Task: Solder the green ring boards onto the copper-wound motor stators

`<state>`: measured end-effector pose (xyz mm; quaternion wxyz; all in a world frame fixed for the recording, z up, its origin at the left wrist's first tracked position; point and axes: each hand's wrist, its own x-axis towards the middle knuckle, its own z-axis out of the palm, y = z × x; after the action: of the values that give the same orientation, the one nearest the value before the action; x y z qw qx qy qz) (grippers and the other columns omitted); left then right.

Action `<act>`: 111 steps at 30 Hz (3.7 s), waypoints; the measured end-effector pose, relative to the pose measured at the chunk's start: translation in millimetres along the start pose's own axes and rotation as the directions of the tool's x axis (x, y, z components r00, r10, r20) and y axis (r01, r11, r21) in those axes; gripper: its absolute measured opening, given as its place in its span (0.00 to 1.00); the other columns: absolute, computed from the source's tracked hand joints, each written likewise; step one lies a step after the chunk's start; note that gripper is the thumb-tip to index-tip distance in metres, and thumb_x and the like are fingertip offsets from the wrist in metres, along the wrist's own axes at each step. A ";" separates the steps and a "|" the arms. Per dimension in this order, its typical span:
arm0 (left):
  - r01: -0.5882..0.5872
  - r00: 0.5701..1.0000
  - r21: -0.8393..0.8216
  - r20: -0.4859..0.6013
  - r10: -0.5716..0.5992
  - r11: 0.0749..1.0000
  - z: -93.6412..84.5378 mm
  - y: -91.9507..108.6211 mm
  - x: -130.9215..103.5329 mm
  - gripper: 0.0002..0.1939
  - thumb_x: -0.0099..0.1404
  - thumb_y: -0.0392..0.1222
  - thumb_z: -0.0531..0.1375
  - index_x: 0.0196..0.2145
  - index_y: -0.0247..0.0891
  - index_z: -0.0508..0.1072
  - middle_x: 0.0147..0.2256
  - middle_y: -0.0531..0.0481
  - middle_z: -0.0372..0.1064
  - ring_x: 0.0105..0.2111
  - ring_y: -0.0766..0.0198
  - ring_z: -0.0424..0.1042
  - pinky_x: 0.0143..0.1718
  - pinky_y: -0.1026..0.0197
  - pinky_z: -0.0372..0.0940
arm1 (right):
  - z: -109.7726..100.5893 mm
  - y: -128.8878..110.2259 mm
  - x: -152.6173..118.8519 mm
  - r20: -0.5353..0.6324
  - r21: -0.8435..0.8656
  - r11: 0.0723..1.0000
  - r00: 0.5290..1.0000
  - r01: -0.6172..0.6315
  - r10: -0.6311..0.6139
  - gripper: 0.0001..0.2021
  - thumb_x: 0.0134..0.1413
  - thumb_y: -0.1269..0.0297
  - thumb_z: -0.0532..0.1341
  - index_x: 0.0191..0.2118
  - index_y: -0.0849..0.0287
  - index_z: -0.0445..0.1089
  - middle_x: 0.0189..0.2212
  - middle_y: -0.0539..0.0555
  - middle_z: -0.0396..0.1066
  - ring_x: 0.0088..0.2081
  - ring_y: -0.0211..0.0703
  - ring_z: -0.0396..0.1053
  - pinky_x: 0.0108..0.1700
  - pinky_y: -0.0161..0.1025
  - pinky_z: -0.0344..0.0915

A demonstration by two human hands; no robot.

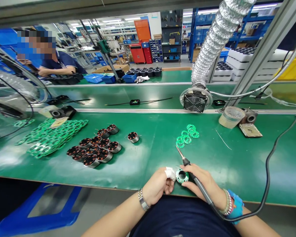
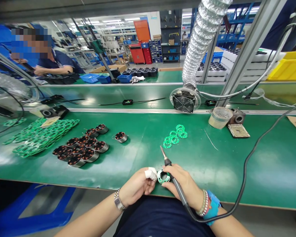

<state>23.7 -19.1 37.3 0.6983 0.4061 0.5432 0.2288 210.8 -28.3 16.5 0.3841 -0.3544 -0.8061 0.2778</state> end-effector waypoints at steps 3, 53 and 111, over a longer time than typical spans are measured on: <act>0.062 0.993 -0.189 0.113 -0.041 0.980 -5.8 -2.0 -3.1 0.10 0.52 0.43 0.60 0.25 0.33 0.65 0.21 0.54 0.62 0.18 0.70 0.64 0.16 0.69 0.58 | -0.7 0.0 -0.7 0.003 0.006 1.000 1.000 0.005 -0.005 0.17 0.54 0.67 0.60 0.50 0.56 0.60 0.40 0.56 0.70 0.41 0.42 0.69 0.42 0.38 0.69; -0.357 0.933 0.444 0.122 0.339 0.822 -14.0 -3.1 -4.4 0.11 0.60 0.45 0.56 0.38 0.36 0.69 0.30 0.48 0.69 0.28 0.65 0.69 0.28 0.64 0.65 | -0.1 1.4 -7.9 -0.018 -0.025 1.000 1.000 0.003 -0.003 0.18 0.55 0.67 0.59 0.51 0.56 0.59 0.40 0.56 0.68 0.40 0.44 0.67 0.42 0.41 0.68; -0.430 0.667 0.742 -0.123 0.735 0.514 18.3 -20.8 -3.9 0.05 0.60 0.34 0.53 0.26 0.36 0.65 0.24 0.51 0.65 0.24 0.67 0.65 0.27 0.65 0.62 | 5.5 1.5 -6.5 -0.054 -0.021 1.000 0.998 0.014 -0.015 0.15 0.54 0.69 0.59 0.47 0.56 0.60 0.37 0.54 0.66 0.37 0.42 0.63 0.39 0.39 0.65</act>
<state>37.3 -39.6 23.9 0.2487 0.7256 0.5493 0.3316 209.8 -33.4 9.6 0.4042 -0.3599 -0.8006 0.2570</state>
